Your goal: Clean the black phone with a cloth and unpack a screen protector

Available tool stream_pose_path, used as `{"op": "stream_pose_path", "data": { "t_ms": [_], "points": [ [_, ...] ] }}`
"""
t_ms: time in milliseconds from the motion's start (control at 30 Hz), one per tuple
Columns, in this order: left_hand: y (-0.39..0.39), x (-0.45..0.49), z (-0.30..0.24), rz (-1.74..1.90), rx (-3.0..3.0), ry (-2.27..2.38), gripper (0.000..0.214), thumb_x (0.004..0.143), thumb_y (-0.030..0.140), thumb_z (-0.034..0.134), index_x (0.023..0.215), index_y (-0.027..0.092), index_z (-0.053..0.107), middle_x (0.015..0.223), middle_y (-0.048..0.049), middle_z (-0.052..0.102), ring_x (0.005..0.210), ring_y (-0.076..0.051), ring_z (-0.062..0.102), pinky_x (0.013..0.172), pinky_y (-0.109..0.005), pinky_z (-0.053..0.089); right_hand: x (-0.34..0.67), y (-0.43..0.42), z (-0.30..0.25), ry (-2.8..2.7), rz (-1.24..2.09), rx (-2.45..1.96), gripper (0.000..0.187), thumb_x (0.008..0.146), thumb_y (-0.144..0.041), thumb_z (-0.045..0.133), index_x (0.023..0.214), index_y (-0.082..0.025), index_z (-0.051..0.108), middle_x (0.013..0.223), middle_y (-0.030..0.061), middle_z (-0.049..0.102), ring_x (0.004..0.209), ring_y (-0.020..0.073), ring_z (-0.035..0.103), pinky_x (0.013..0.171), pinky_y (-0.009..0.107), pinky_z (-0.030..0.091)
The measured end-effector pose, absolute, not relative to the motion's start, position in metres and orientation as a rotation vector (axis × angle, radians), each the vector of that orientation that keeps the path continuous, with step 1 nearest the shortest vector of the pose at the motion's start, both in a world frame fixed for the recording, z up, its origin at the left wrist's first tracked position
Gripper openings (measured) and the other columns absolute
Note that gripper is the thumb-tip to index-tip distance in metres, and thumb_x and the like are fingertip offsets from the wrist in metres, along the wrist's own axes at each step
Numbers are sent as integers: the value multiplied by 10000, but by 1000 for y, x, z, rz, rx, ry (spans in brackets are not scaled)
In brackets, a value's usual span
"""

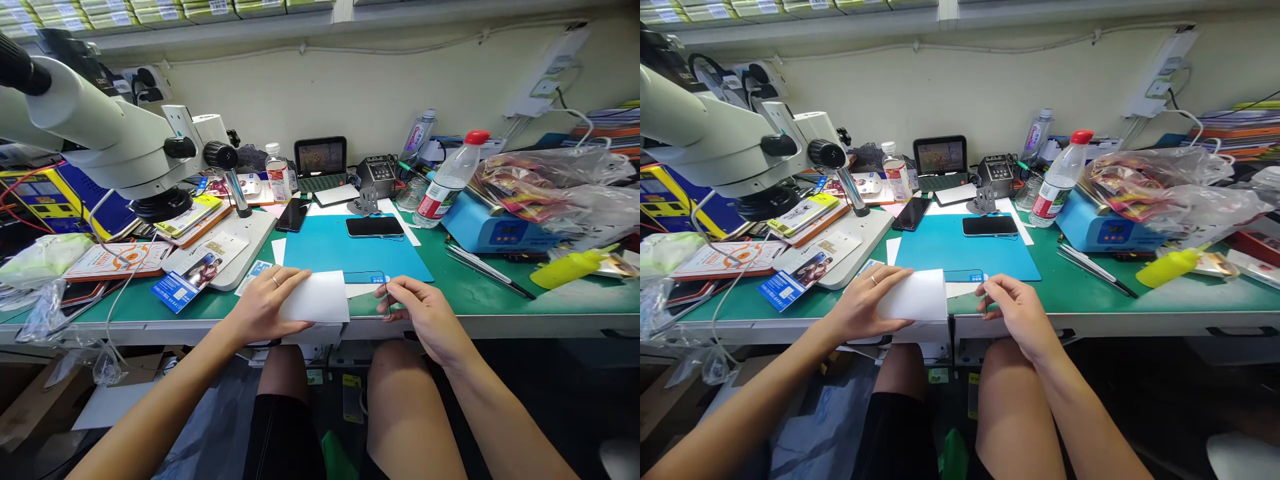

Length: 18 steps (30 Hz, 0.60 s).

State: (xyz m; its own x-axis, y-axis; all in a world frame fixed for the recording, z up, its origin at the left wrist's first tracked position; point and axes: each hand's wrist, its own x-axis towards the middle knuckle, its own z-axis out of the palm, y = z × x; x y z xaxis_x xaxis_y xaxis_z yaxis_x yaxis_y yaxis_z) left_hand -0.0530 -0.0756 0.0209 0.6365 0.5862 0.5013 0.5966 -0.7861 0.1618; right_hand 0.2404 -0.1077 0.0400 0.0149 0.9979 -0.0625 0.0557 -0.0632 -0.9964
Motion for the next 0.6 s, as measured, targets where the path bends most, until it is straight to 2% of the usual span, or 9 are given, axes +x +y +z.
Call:
{"op": "stream_pose_path", "data": {
  "t_ms": [133, 333, 600],
  "points": [
    [-76, -53, 20, -879, -2819, -1002, 778, 813, 469, 707, 1467, 205, 377, 1244, -152, 626, 1071, -309, 627, 949, -467, 500, 243, -108, 39, -1198, 1210, -1290, 310, 796, -507, 706, 716, -209, 681, 827, 49, 662, 658, 157, 607, 527, 262, 533],
    [-77, -51, 22, -844, -2851, -1023, 788, 814, 491, 707, 1470, 208, 372, 1279, -148, 612, 1115, -316, 609, 970, -469, 491, 242, -112, 35, -1276, 1203, -1270, 241, 822, -423, 696, 706, -212, 683, 659, 16, 613, 611, 146, 561, 545, 264, 493],
    [-93, -26, 27, -787, -2882, -955, 773, 840, 557, 666, 1431, 139, 395, 1269, -173, 620, 1021, -310, 617, 873, -462, 509, 222, -115, 35, -1416, 1392, -1202, 182, 793, -370, 729, 733, -204, 686, 720, 3, 593, 648, 146, 542, 571, 270, 468]
  ]
}}
